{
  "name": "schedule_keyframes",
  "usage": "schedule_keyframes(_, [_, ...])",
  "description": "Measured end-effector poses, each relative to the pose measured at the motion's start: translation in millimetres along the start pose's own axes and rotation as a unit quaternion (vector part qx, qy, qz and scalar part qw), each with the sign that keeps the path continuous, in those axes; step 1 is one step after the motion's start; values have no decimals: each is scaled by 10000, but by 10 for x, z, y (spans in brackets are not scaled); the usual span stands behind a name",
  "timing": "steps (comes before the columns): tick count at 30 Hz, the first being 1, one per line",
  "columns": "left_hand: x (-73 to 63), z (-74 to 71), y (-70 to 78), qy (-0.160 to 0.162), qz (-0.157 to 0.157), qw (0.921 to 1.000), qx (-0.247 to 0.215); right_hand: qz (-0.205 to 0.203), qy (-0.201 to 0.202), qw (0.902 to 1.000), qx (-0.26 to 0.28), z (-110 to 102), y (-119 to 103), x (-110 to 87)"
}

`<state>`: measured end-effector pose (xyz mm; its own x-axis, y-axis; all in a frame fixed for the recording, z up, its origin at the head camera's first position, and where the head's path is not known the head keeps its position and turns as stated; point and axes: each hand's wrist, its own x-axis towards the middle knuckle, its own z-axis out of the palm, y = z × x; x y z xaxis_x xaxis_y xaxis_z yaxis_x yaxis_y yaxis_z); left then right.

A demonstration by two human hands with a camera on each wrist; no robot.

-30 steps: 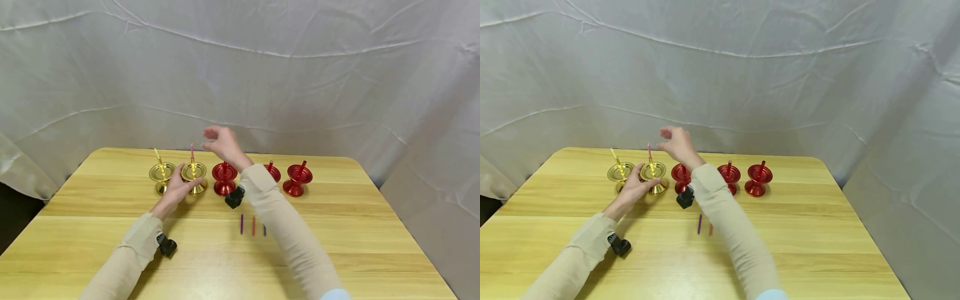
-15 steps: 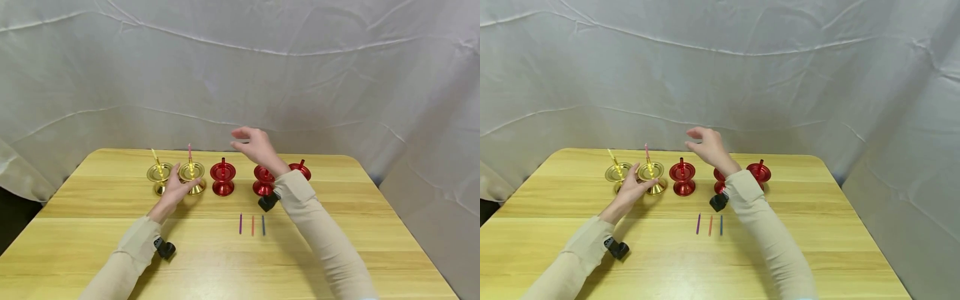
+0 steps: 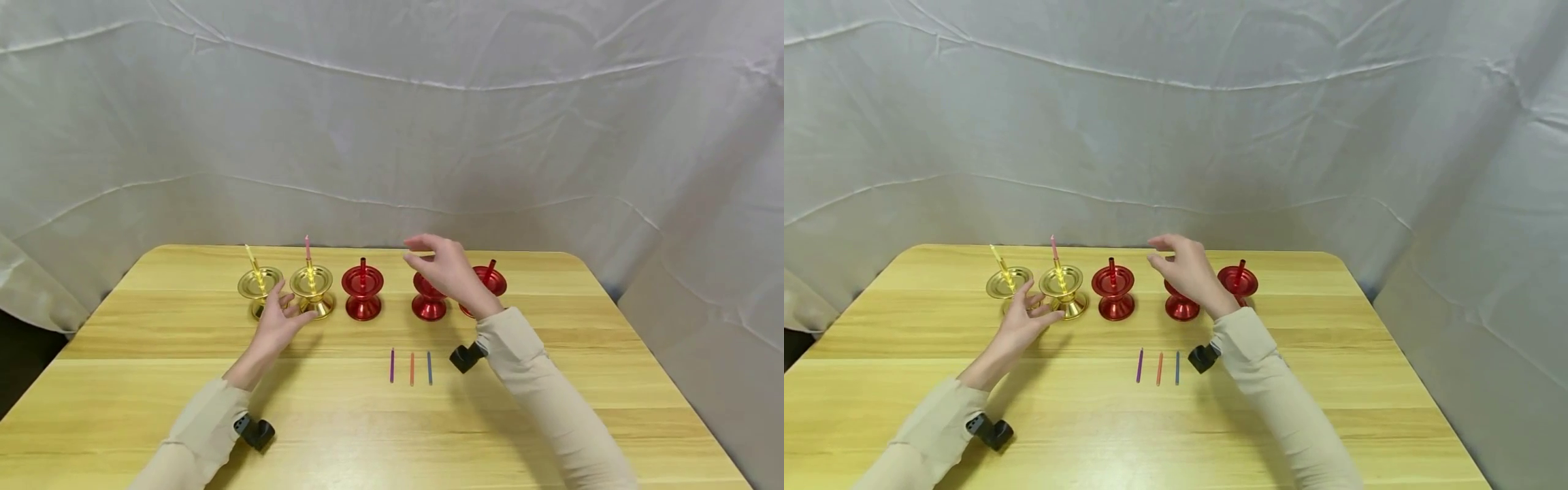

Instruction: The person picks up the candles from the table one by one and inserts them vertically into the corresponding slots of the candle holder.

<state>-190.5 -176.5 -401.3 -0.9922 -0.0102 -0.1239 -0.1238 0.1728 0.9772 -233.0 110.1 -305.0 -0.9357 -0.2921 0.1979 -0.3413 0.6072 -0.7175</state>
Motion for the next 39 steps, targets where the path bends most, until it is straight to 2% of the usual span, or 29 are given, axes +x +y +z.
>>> schedule_keyframes(5, [-98,25,35,115,-7,9999,-129,132,-7,9999,101,4,103,-130])
schedule_keyframes(9, [-151,72,59,124,-17,9997,-223,60,87,9999,87,12,174,-218])
schedule_keyframes(15, [-204,152,76,-41,-33,9987,-505,-70,106,9999,70,49,262,-383])
schedule_keyframes(19, [-207,210,85,-125,71,9990,-423,-78,84,9999,59,110,348,-488])
schedule_keyframes(28, [-126,384,108,-348,610,9975,49,17,-123,9998,134,196,548,-671])
schedule_keyframes(30, [-88,435,116,-377,641,9972,84,83,-157,9997,148,211,594,-714])
schedule_keyframes(36, [18,546,152,-413,390,9981,256,455,-153,9988,-5,276,687,-830])
schedule_keyframes(39, [69,582,166,-413,270,9983,299,774,-137,9968,124,310,709,-875])
